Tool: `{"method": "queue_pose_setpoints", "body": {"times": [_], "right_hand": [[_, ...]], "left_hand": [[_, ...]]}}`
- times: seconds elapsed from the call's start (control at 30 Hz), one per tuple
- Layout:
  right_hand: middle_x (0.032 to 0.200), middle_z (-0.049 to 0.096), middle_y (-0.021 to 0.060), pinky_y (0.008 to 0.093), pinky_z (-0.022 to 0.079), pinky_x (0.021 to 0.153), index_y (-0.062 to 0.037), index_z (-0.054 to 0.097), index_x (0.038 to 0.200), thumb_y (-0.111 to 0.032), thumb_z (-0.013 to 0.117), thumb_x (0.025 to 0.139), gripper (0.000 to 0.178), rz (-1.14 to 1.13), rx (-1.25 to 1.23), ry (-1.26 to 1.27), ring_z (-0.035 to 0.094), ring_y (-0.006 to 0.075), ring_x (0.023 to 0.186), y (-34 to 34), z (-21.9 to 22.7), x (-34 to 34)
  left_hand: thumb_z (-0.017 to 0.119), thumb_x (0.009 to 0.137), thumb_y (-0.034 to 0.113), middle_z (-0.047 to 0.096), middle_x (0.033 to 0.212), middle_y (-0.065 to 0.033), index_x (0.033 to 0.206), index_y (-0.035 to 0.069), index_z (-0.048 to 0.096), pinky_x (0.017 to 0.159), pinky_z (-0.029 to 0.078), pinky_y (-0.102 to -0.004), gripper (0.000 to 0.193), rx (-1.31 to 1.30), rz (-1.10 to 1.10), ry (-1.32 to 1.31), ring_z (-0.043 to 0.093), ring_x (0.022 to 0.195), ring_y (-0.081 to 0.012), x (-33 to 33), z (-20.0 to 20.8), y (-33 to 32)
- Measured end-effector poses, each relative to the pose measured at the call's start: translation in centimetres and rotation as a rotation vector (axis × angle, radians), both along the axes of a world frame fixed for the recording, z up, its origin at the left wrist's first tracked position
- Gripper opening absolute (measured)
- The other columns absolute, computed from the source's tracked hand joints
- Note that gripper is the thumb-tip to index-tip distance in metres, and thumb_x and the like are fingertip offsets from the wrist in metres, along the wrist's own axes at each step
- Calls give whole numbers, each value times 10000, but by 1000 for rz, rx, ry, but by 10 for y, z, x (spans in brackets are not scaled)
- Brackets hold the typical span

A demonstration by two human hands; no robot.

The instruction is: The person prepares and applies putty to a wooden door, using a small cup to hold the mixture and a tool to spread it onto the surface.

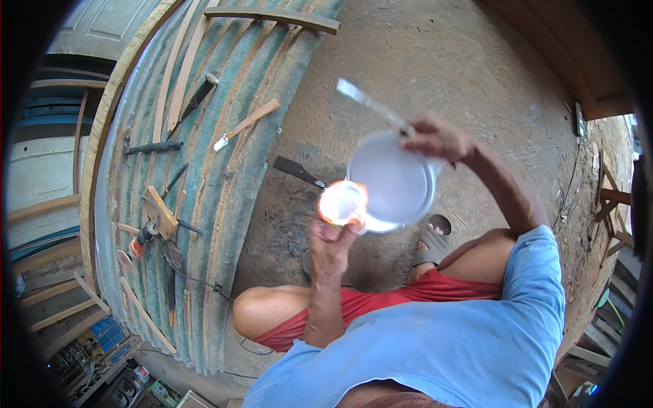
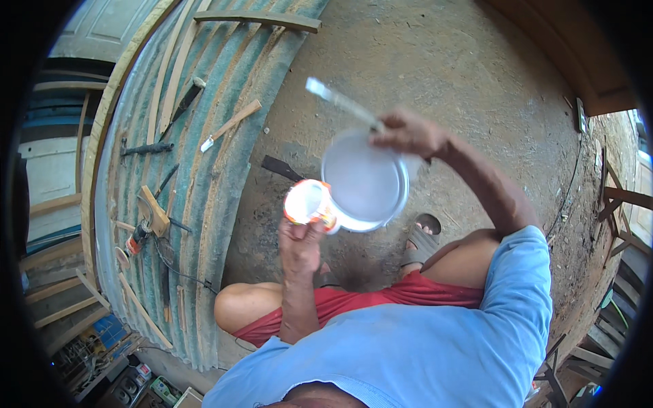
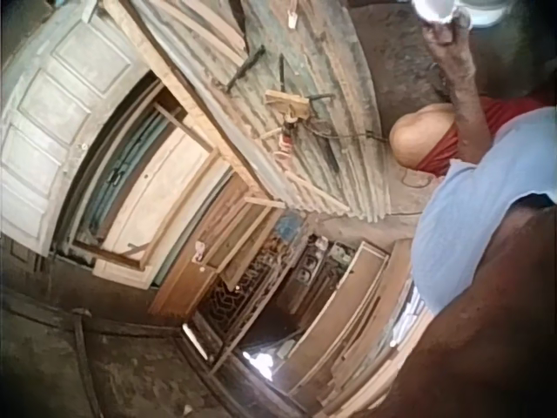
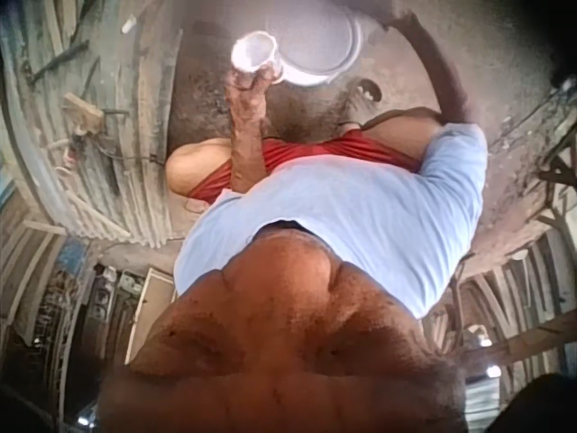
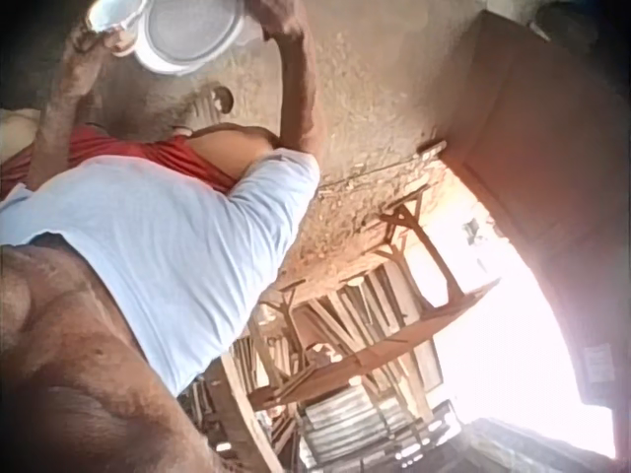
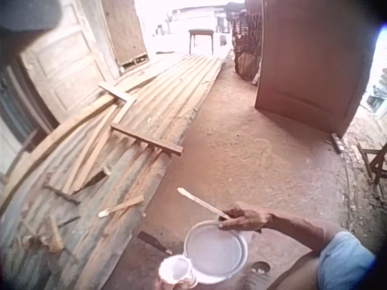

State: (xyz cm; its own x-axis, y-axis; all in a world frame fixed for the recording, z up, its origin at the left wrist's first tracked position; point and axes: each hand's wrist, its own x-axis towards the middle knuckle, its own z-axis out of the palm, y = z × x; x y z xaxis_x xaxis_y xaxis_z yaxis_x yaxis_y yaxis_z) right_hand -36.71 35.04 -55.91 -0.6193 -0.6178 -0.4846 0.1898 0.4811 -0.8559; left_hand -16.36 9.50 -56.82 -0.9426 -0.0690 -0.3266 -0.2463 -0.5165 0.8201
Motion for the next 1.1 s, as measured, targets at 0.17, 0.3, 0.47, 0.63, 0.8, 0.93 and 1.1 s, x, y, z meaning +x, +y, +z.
{"method": "queue_pose_setpoints", "body": {"times": [0.17, 0.3, 0.47, 0.63, 0.8, 0.93, 1.1], "right_hand": [[716, 648, 41, 317, 499, 533, -9, 700, 981, -285, 647, 1003, 282, -581, -108, 111, 606, 126, 607, 35, -49, -48], [750, 693, 94, 415, 495, 610, -9, 721, 907, -375, 675, 945, 371, -549, 382, 257, 648, 200, 648, 60, -114, -56], [920, 701, 232, 502, 512, 813, 12, 649, 1164, -368, 638, 968, 428, -275, 686, 721, 685, 357, 878, 78, -117, -38], [891, 697, 172, 458, 514, 783, -35, 571, 1340, -286, 567, 1013, 412, -126, 475, 620, 674, 306, 850, 56, 4, -13], [872, 713, 171, 405, 539, 717, -45, 669, 1293, -160, 609, 961, 356, 312, 419, 445, 696, 266, 773, 28, 74, 37], [778, 692, 166, 436, 521, 630, -63, 698, 1232, -86, 570, 935, 324, 576, 624, 638, 698, 301, 723, 6, 35, 77], [780, 709, 166, 437, 543, 631, -21, 713, 995, -68, 594, 862, 185, 624, 653, 743, 715, 317, 733, -32, -6, 93]], "left_hand": [[833, 864, 146, 642, 1275, -111, 1365, 3, 538, 991, 522, -350, 599, -246, 300, 203, 637, 1146, -201, -11, -5, -19], [869, 834, 176, 561, 1401, -139, 1460, 19, 455, 1047, 502, -364, 766, -555, 183, 330, 579, 1260, -232, -6, -30, -33], [884, 811, 194, 411, 1521, -166, 1489, 69, 438, 1102, 477, -403, 821, -790, 231, 522, 429, 1411, -256, -60, -18, -31], [877, 828, 201, 638, 1284, -74, 1336, 56, 566, 1049, 505, -388, 613, -635, 383, 622, 622, 1204, -201, -102, 3, -26], [879, 824, 140, 623, 1247, -97, 1290, 25, 557, 1054, 486, -377, 578, -539, 445, 623, 613, 1175, -200, -99, -30, -32], [878, 828, 156, 623, 1249, -93, 1273, 32, 575, 1066, 474, -387, 552, -550, 429, 603, 605, 1190, -203, -96, -31, -24], [889, 816, 208, 625, 1249, -82, 1285, 44, 572, 1080, 463, -410, 589, -564, 374, 609, 596, 1207, -202, -89, -27, -29]]}}
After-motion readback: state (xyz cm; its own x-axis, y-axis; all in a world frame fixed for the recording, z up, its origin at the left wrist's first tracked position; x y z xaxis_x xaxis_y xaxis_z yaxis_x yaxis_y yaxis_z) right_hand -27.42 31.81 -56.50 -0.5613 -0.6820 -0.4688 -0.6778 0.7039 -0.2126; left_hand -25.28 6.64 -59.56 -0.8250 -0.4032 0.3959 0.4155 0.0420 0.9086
